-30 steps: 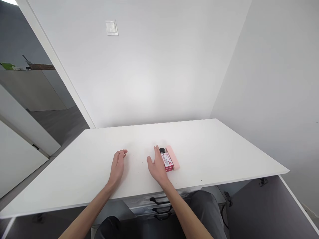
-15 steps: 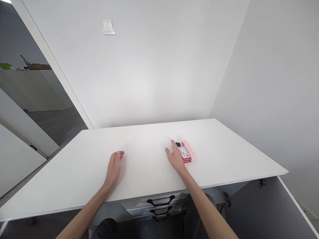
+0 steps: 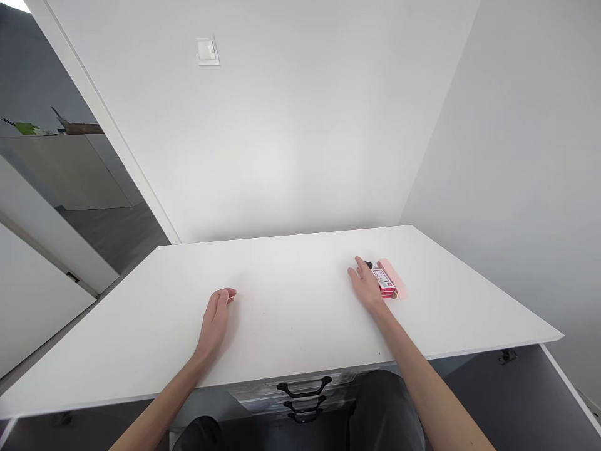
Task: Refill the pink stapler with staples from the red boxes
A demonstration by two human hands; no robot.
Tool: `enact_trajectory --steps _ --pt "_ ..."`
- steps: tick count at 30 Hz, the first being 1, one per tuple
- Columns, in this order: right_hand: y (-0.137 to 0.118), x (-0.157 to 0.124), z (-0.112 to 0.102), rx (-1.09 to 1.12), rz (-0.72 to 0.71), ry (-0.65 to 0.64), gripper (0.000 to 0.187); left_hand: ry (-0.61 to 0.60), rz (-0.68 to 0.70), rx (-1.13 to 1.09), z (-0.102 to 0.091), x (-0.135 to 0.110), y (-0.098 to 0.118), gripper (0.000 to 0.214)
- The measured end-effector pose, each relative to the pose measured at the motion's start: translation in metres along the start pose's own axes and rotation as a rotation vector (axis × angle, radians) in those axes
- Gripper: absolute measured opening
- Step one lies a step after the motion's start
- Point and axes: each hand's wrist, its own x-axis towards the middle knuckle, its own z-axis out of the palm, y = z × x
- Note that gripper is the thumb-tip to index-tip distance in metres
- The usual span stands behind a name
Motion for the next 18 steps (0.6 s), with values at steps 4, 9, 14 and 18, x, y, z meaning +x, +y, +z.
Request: enact_trajectory --steps 4,9,14,18 --pt "-0.001 -0.012 0.000 -0.008 -0.060 -0.038 0.061 -0.001 0.000 -0.002 0.000 0.001 -0.001 0.032" --pt "-0.009 -0.055 -0.017 -0.045 -0.233 -0.047 0.035 -0.021 0.020 0.003 0.000 0.001 -0.001 0.034" --pt "-0.006 -0.076 -0.064 -0.144 -0.288 0.449 0.043 -0.030 0.036 0.010 0.001 0.001 -0.002 0.033" --pt "0.011 -0.065 -0.087 -0.087 -0.108 0.376 0.082 -0.037 0.047 0.028 0.001 0.003 -0.005 0.036"
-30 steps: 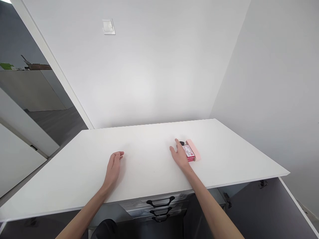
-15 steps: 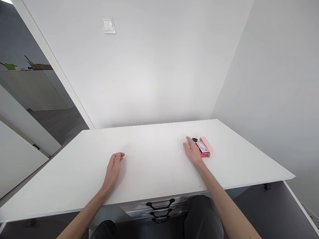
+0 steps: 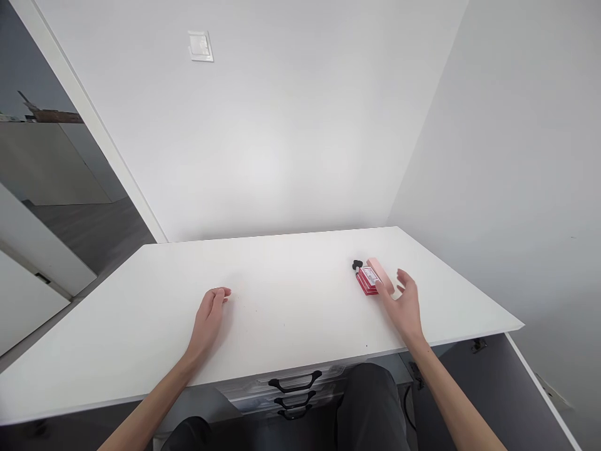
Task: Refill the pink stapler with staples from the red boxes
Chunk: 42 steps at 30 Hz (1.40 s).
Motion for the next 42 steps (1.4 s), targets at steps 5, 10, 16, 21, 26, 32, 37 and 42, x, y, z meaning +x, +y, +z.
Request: enact_trajectory --steps 5,10,16,21,26,32,37,42 --pt "0.016 0.008 0.005 0.105 0.146 -0.152 0.074 -0.002 0.001 -0.008 -0.001 0.001 -0.002 0.036" --pt "0.020 0.008 0.009 0.033 0.135 -0.157 0.071 -0.016 -0.006 -0.004 -0.001 0.001 -0.002 0.035" --pt "0.024 0.017 0.012 -0.012 0.115 -0.159 0.068 -0.019 0.001 0.003 -0.001 0.001 -0.002 0.035" --pt "0.028 0.029 0.019 -0.011 0.092 -0.175 0.065 -0.022 -0.003 0.011 -0.001 0.001 -0.001 0.036" --pt "0.032 0.036 0.022 -0.014 0.084 -0.176 0.067 -0.016 0.006 0.013 -0.002 0.000 0.001 0.037" --pt "0.026 0.030 0.021 -0.012 0.099 -0.180 0.070 -0.017 0.000 0.023 -0.002 -0.001 0.003 0.038" --pt "0.014 0.020 0.018 0.016 0.110 -0.120 0.066 -0.036 -0.012 0.015 -0.001 -0.001 0.004 0.036" --pt "0.011 -0.008 0.012 0.050 0.147 0.095 0.055 -0.034 0.032 0.034 -0.001 -0.001 0.007 0.029"
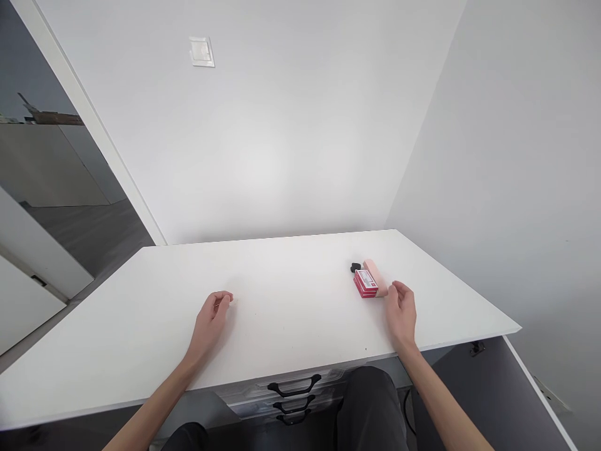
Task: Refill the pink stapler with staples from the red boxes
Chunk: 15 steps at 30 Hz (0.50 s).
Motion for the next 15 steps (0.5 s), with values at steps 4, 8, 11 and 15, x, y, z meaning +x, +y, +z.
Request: enact_trajectory --steps 4,8,11,15 --pt "-0.001 -0.035 0.004 0.065 -0.056 0.075 0.040 -0.070 0.014 0.048 -0.001 -0.002 0.007 0.026" --pt "-0.026 -0.066 0.023 0.088 -0.157 -0.411 0.026 -0.284 -0.002 0.084 -0.007 -0.007 0.016 0.035" --pt "-0.050 -0.080 0.040 0.129 -0.206 -0.767 0.028 -0.399 0.045 0.087 -0.021 -0.013 0.015 0.040" --pt "-0.058 -0.087 0.052 0.057 -0.210 -0.821 0.027 -0.427 -0.002 0.045 -0.044 -0.023 0.006 0.045"
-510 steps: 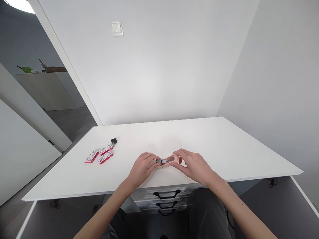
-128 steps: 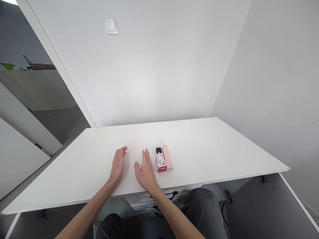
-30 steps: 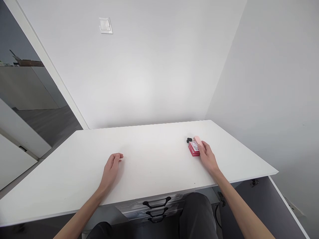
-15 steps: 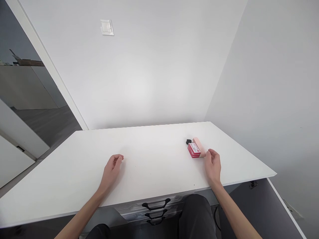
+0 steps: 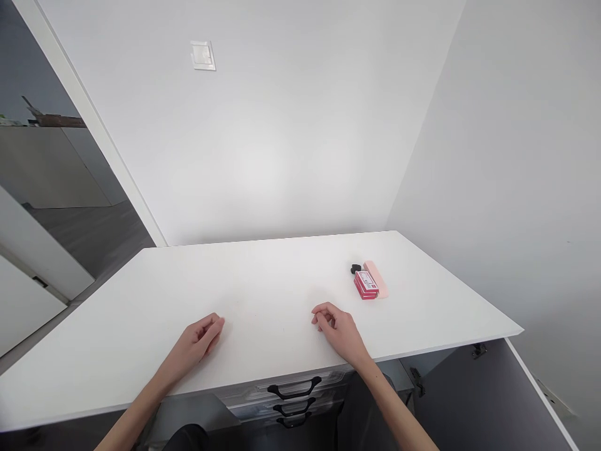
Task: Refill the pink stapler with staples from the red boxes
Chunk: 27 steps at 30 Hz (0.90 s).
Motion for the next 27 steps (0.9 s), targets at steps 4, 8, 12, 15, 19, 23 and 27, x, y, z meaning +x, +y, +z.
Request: enact_trajectory --steps 4,8,12,15,19,23,27 --pt "0.010 -0.003 -0.002 0.030 -0.002 0.054 0.029 0.024 -0.016 -0.042 -0.005 -0.009 -0.005 0.049" --pt "0.014 -0.004 -0.005 0.060 0.011 0.061 0.032 0.000 0.023 0.023 -0.001 -0.009 -0.007 0.052" --pt "0.012 -0.004 -0.005 0.069 0.017 0.077 0.031 0.044 -0.011 0.032 -0.001 -0.008 -0.013 0.047" --pt "0.011 -0.004 -0.004 0.085 0.020 0.090 0.029 0.055 -0.016 0.033 -0.002 -0.009 -0.014 0.045" --pt "0.013 -0.004 -0.003 0.090 0.018 0.106 0.027 0.063 -0.013 0.010 -0.001 -0.008 -0.014 0.043" --pt "0.016 -0.003 -0.002 0.089 0.005 0.109 0.025 0.070 -0.005 0.000 0.000 -0.007 -0.013 0.042" --pt "0.019 -0.003 -0.001 0.083 -0.005 0.112 0.021 0.088 0.009 -0.011 0.000 -0.007 -0.012 0.041"
